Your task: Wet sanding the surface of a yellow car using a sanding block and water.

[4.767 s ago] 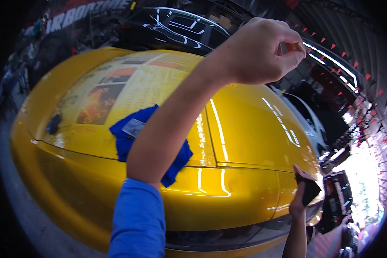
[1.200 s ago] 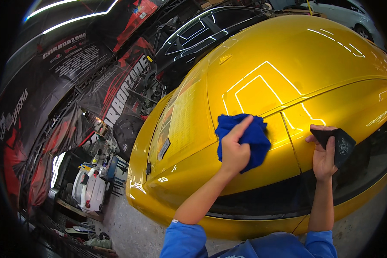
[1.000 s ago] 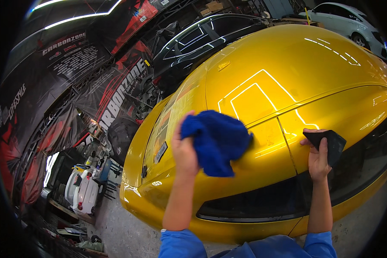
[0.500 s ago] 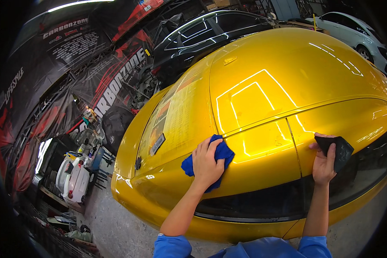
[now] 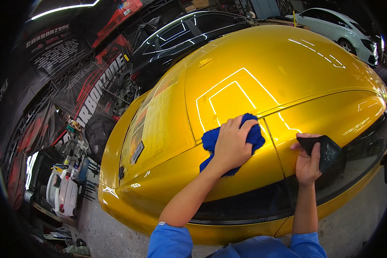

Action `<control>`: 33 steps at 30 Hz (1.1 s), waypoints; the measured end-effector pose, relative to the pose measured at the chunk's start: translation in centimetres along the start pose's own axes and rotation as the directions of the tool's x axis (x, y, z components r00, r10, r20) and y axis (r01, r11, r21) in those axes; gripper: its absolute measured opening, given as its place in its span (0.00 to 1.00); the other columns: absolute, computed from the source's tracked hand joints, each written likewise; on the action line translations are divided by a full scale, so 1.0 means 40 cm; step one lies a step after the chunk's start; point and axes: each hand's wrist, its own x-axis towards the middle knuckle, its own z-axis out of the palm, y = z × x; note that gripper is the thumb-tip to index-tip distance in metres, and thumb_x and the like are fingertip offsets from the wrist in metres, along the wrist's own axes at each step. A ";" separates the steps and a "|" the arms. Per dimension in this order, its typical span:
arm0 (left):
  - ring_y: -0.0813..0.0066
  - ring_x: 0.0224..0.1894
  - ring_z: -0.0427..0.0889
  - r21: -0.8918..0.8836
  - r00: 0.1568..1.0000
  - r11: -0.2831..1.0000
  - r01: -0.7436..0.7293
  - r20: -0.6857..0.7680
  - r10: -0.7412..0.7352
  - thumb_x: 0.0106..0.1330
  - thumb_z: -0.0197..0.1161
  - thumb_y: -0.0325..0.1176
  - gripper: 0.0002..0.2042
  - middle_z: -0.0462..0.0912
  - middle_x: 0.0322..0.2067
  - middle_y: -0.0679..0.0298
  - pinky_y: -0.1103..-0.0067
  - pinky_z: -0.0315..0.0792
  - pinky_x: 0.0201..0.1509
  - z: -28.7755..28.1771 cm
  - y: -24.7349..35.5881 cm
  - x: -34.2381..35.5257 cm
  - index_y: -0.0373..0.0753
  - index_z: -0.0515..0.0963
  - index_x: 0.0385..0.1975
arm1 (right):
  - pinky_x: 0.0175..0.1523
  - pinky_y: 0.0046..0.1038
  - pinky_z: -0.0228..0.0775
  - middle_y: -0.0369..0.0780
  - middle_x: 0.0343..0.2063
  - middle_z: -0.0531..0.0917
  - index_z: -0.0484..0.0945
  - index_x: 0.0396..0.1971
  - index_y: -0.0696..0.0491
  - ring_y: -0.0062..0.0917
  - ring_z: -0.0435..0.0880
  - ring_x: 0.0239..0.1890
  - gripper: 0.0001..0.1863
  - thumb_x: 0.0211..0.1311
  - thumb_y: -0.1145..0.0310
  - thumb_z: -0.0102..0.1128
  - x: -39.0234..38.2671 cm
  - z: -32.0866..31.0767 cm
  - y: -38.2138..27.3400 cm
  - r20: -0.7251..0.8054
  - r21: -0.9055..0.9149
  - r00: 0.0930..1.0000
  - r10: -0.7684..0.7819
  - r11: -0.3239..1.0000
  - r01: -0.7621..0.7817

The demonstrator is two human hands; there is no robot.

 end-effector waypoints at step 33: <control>0.44 0.61 0.69 -0.178 0.851 0.899 0.399 -0.293 -0.436 0.61 0.64 0.31 0.25 0.68 0.59 0.42 0.63 0.63 0.67 -0.175 -0.249 -0.407 0.33 0.70 0.59 | 0.43 0.32 0.77 0.43 0.46 0.81 0.69 0.55 0.56 0.32 0.82 0.48 0.15 0.77 0.65 0.41 -0.005 -0.038 0.024 0.000 0.013 0.999 -0.037 0.999 0.037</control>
